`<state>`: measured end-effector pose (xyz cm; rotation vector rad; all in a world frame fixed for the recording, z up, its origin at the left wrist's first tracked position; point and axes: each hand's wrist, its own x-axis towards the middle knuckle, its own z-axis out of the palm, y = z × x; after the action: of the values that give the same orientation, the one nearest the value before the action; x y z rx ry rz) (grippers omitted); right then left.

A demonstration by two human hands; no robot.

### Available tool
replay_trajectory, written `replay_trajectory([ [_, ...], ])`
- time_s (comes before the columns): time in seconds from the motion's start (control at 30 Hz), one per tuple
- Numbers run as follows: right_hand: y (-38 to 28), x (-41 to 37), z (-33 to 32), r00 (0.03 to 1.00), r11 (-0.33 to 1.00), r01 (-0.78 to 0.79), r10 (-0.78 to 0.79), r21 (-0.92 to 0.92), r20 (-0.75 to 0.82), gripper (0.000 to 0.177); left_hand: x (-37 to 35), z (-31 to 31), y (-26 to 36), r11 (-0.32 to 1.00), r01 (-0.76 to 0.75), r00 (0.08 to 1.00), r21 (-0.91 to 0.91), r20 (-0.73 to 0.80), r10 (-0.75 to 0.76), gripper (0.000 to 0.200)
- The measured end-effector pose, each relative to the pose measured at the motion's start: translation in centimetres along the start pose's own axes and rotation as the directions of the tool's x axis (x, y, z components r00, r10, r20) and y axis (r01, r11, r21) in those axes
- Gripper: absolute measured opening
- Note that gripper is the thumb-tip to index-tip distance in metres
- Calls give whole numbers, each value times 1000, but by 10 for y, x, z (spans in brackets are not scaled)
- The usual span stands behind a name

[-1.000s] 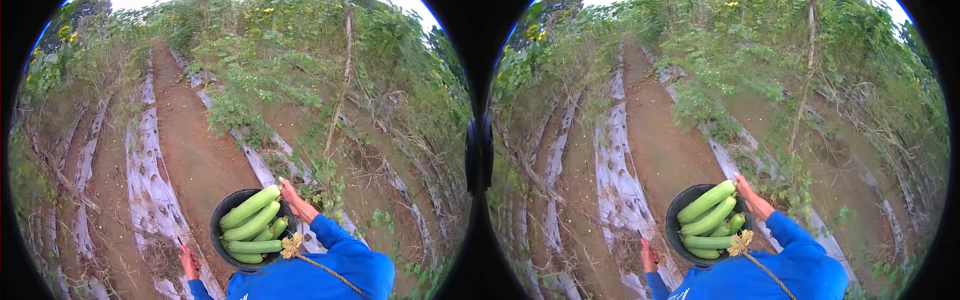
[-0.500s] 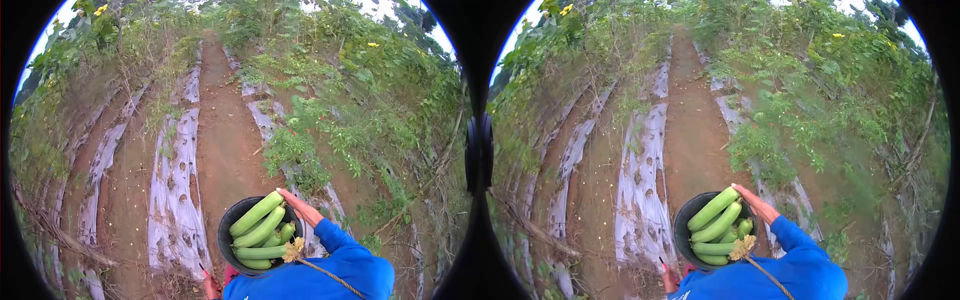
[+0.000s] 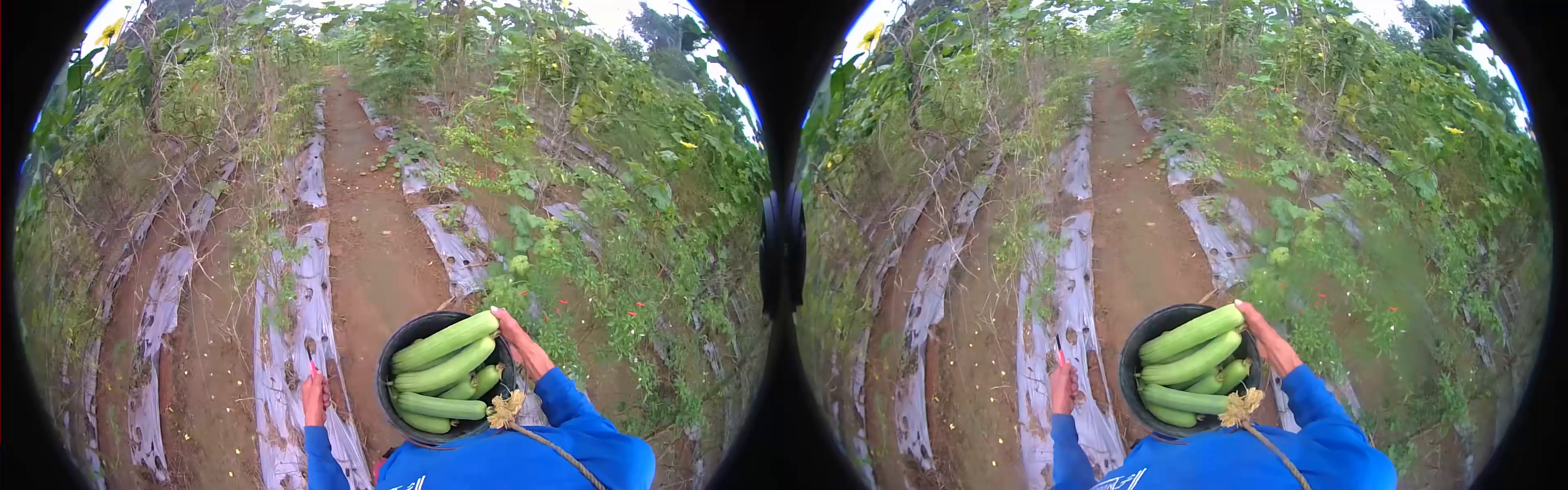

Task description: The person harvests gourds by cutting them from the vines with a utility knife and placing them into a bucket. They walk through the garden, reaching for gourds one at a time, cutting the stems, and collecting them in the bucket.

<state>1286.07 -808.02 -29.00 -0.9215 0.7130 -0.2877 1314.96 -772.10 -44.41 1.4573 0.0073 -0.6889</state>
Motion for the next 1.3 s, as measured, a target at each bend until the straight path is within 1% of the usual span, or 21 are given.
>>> replay_trajectory([
  [0.03, -6, 26, 4, 1000, 1000, 8, -8, -30, -6, 54, 22, 6, 8, 1000, -1, 1000, -6, -26, 1, 33],
  [0.1, -10, 92, -8, 1000, 1000, 6, -6, -13, -10, 53, 67, 24, 21, 998, -55, 997, 23, 47, 53, 33],
  [0.17, -32, 140, 5, 1000, 999, 30, -30, -35, -3, 52, 109, 34, 14, 999, -39, 998, -15, 48, 39, 34],
  [0.23, -53, 205, -2, 998, 1000, 5, -6, 13, 58, 52, 148, 46, 0, 990, 131, 991, -46, -22, -132, 32],
  [0.3, -59, 295, -31, 984, 974, 179, -176, -141, 35, 53, 182, 55, -19, 963, 259, 963, -70, -56, -263, 34],
  [0.37, -108, 301, 14, 997, 996, -61, 64, -67, 37, 52, 216, 64, -37, 938, 344, 934, -47, -85, -347, 33],
  [0.47, -145, 376, 26, 993, 991, -114, 116, -67, 34, 51, 244, 89, -32, 893, 416, 905, -171, -14, -424, 31],
  [0.5, -159, 399, 39, 989, 990, -135, 137, -47, 62, 51, 256, 97, -21, 889, 405, 905, -214, -46, -424, 31],
  [0.57, -180, 442, 54, 995, 987, -79, 86, -136, 44, 51, 276, 114, -6, 903, 373, 908, -212, -116, -402, 31],
  [0.63, -180, 513, 44, 983, 982, -158, 167, -105, 77, 50, 315, 121, 10, 901, 333, 910, -277, -158, -384, 31],
  [0.7, -170, 594, 23, 995, 980, -27, 46, -196, 90, 51, 370, 122, 30, 914, 339, 914, -223, -153, -376, 31],
  [0.77, -216, 593, 84, 995, 987, -96, 98, -131, 13, 52, 415, 129, 58, 914, 338, 906, -226, -185, -381, 31],
  [0.83, -233, 654, 59, 999, 990, -26, 19, -141, -51, 53, 492, 144, 84, 957, 271, 947, -103, -148, -285, 34],
  [0.87, -253, 664, 71, 997, 987, 28, -39, -160, -72, 54, 528, 144, 96, 982, 149, 980, -119, -117, -162, 33],
  [0.9, -275, 672, 75, 997, 982, 10, -23, -188, -69, 54, 554, 159, 109, 989, 29, 995, -143, -93, -43, 32],
  [0.97, -313, 696, 101, 989, 977, 111, -126, -185, -75, 50, 590, 183, 212, 998, 21, 998, -66, -58, -25, 35],
  [1.07, -344, 733, 133, 983, 967, 176, -164, -187, 77, 51, 644, 195, 322, 979, -205, 977, 16, -53, 206, 39],
  [1.2, -381, 800, 161, 980, 958, 160, -124, -239, 158, 55, 673, 205, 457, 833, -522, 824, 183, -146, 548, 36],
  [1.23, -390, 822, 166, 982, 951, 138, -95, -275, 165, 57, 671, 203, 490, 783, -584, 762, 215, -188, 620, 36],
  [1.27, -394, 856, 167, 987, 968, 30, 11, -250, 159, 66, 670, 200, 516, 729, -628, 685, 273, -251, 684, 36],
  [1.3, -405, 893, 155, 985, 967, 19, 26, -255, 173, 66, 663, 194, 541, 670, -658, 597, 344, -304, 742, 35],
])
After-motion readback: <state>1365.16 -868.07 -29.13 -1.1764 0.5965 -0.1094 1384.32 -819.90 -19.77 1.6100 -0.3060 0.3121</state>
